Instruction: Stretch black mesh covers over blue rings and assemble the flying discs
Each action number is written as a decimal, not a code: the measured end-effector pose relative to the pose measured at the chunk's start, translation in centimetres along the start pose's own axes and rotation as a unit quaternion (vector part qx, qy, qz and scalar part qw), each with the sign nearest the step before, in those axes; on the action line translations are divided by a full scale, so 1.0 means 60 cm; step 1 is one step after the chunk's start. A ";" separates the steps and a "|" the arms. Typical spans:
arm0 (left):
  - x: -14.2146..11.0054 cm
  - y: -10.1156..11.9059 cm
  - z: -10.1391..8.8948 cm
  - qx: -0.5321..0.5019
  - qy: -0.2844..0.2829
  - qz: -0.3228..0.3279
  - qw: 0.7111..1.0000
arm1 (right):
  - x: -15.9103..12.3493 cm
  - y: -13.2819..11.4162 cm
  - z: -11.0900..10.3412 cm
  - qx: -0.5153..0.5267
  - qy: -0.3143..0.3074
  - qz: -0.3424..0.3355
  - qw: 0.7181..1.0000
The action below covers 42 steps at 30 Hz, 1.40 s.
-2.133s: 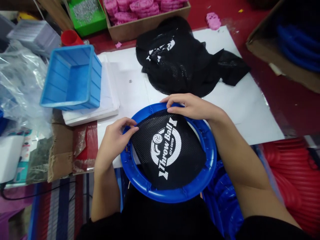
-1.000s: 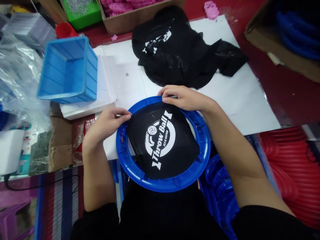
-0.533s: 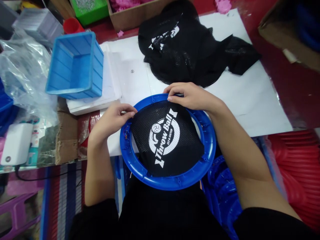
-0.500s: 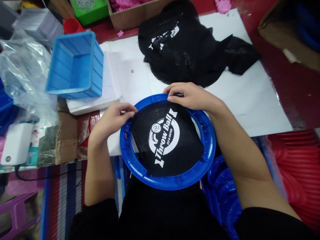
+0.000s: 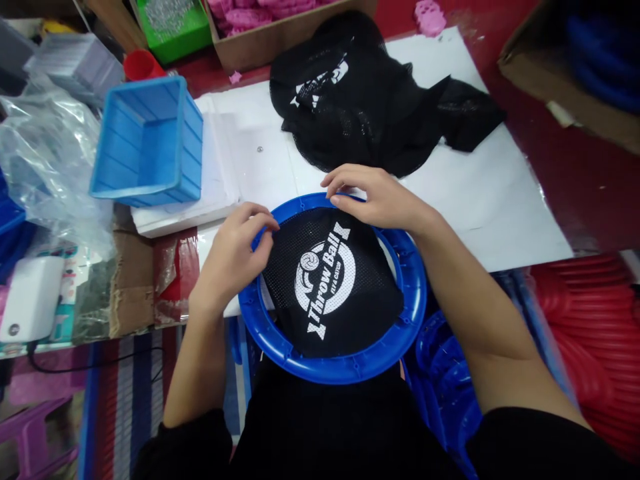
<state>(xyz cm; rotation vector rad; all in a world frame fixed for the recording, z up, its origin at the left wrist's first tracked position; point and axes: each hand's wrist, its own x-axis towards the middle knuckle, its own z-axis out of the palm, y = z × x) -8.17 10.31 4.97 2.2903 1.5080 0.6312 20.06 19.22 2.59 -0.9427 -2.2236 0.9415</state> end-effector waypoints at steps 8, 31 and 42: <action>0.008 0.027 0.041 0.177 -0.062 0.048 0.981 | -0.003 0.010 0.033 -0.102 -0.121 -0.123 0.980; 0.039 -0.008 0.003 -0.114 -0.029 -0.101 0.988 | 0.021 0.003 0.036 -0.004 -0.089 -0.055 0.995; 0.036 -0.026 0.013 -0.109 -0.075 -0.012 0.991 | 0.036 0.004 0.021 0.071 -0.106 -0.009 0.992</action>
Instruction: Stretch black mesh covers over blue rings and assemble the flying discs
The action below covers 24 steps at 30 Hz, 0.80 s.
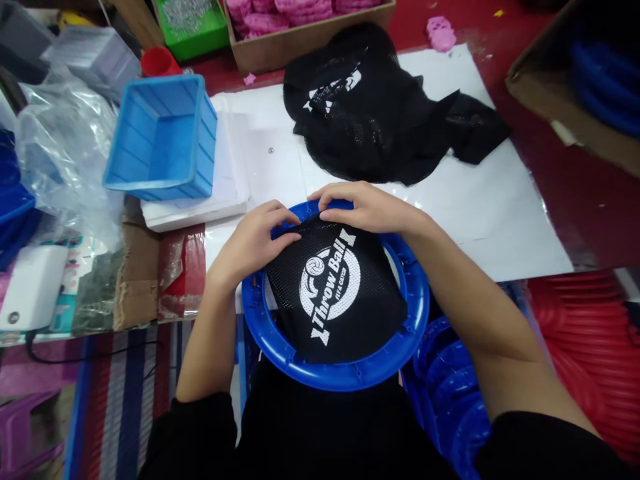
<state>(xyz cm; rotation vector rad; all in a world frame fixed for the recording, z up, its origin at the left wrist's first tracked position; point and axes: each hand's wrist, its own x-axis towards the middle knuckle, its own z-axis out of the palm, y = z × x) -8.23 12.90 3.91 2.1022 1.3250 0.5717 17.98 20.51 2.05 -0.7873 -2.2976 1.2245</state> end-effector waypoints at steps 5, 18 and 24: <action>0.001 0.000 0.000 -0.028 0.006 -0.018 0.999 | 0.015 -0.001 -0.013 -0.029 -0.060 -0.034 0.997; 0.003 -0.011 -0.008 -0.098 0.013 -0.101 0.990 | 0.014 0.018 0.004 -0.045 -0.052 -0.040 0.997; 0.003 -0.020 -0.011 -0.090 0.010 -0.090 0.992 | 0.012 0.016 0.004 -0.044 -0.046 -0.024 0.998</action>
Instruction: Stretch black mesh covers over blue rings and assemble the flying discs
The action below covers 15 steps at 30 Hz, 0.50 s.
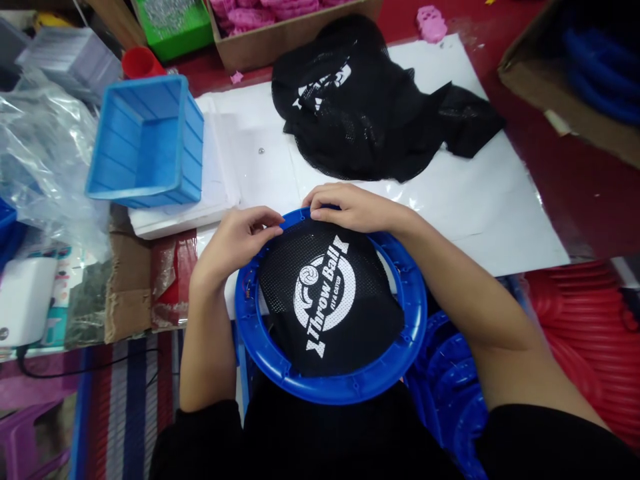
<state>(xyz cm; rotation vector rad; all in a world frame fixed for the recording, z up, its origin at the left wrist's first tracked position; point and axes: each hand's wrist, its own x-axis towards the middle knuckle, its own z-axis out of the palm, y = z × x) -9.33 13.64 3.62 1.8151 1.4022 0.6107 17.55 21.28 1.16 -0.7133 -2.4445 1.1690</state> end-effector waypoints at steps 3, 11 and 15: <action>0.001 0.001 -0.005 0.006 -0.015 0.014 1.000 | -0.001 -0.001 -0.001 0.007 0.000 0.006 1.000; 0.006 0.005 -0.009 0.045 -0.053 0.047 0.996 | 0.000 -0.004 0.002 0.003 0.006 0.010 1.000; 0.008 -0.003 -0.004 0.051 -0.070 0.071 0.994 | -0.001 -0.004 0.005 0.004 0.016 0.013 1.000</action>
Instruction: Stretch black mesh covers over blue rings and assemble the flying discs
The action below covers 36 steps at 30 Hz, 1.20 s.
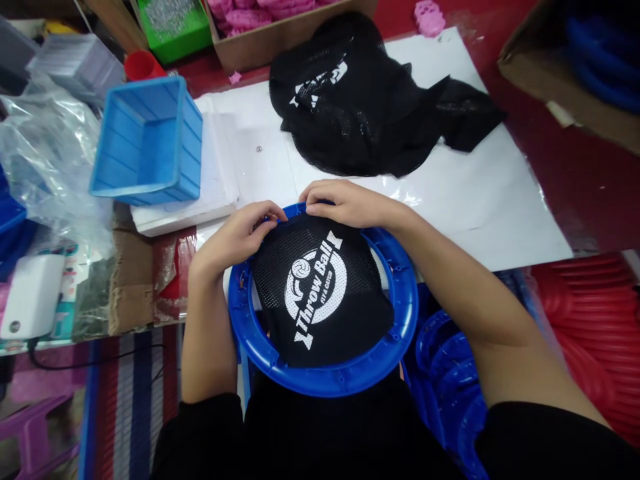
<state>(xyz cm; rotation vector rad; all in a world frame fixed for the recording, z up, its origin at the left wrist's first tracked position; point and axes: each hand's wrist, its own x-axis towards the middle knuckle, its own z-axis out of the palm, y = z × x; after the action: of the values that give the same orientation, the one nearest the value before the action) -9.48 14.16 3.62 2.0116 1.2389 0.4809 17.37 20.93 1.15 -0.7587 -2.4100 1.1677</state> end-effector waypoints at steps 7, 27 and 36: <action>0.000 -0.004 -0.003 0.027 0.005 0.003 1.000 | 0.000 0.003 0.003 -0.001 0.013 -0.005 1.000; 0.000 0.016 0.020 0.089 0.056 0.045 0.993 | -0.001 -0.009 0.003 -0.038 0.045 -0.034 0.998; 0.014 0.017 0.037 0.101 0.078 0.020 0.992 | 0.022 -0.012 0.027 -0.060 0.009 -0.084 0.995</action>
<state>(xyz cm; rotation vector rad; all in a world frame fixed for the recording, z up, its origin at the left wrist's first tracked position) -7.06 13.76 2.80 2.2058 1.3925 0.5610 15.24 20.38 0.90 -0.5841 -2.4928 0.9540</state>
